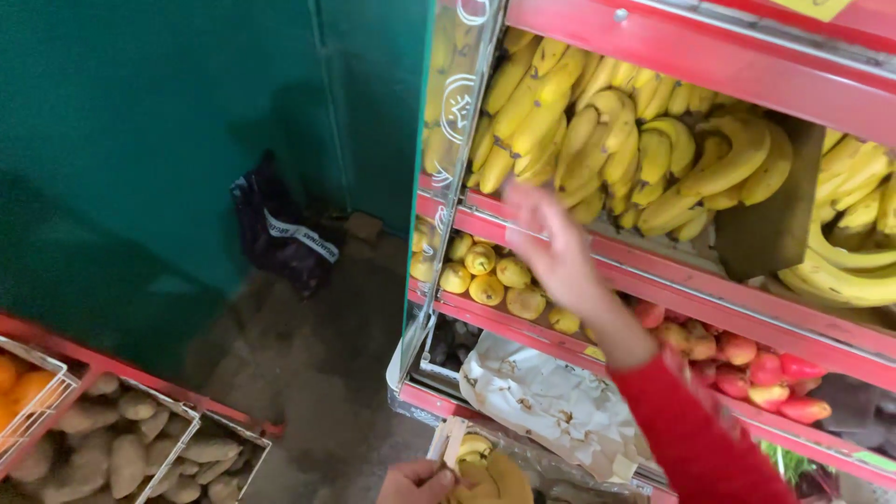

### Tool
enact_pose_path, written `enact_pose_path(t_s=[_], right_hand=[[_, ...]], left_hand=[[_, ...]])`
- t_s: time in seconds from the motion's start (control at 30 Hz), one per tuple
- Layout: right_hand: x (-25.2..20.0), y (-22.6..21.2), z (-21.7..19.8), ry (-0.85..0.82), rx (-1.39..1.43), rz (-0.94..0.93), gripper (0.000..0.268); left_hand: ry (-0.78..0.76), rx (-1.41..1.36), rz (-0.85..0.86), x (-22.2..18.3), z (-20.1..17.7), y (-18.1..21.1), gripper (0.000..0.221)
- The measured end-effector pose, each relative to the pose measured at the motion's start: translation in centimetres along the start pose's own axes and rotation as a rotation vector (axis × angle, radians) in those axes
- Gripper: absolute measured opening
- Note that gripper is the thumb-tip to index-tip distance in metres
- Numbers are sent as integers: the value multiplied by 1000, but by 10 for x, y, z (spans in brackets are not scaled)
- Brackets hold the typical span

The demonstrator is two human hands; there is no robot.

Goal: Transfer bananas from a grocery store shelf into a wooden crate while checking for quality.

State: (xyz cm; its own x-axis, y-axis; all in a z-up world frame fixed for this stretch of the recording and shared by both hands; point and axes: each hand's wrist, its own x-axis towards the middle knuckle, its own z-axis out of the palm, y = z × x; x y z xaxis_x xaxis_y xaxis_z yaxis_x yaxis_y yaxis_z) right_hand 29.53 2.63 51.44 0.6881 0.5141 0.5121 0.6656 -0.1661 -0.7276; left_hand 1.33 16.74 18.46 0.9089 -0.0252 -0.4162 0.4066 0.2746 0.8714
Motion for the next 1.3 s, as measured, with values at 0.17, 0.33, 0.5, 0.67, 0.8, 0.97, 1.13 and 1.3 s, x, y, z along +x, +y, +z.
enact_pose_path(t_s=[0.17, 0.33, 0.5, 0.67, 0.8, 0.97, 1.13, 1.3], right_hand=[[-208, -22, -9, -506, 236, 202, 80], [-319, -44, 10, -103, 708, 437, 120], [-354, -24, 22, 811, 855, 515, 71], [-317, -46, 16, 922, 878, 611, 59], [-284, -75, 20, 812, 779, 582, 87], [-235, -68, 25, 684, 391, 266, 114], [-130, -18, -15, 830, 411, 44, 83], [26, 29, -88, 878, 371, -112, 78]], left_hand=[[-168, -357, -121, -33, 56, 138, 40], [-351, -474, -186, -41, 123, 196, 49], [-522, -595, -192, -40, 158, 191, 64], [-548, 48, 351, -70, 149, 168, 76], [-393, -98, 357, -65, 147, 178, 65], [-252, -2, 600, -38, 145, 217, 55], [-220, 126, 932, 18, 162, 319, 56], [-253, 234, 1053, 39, 161, 416, 72]])
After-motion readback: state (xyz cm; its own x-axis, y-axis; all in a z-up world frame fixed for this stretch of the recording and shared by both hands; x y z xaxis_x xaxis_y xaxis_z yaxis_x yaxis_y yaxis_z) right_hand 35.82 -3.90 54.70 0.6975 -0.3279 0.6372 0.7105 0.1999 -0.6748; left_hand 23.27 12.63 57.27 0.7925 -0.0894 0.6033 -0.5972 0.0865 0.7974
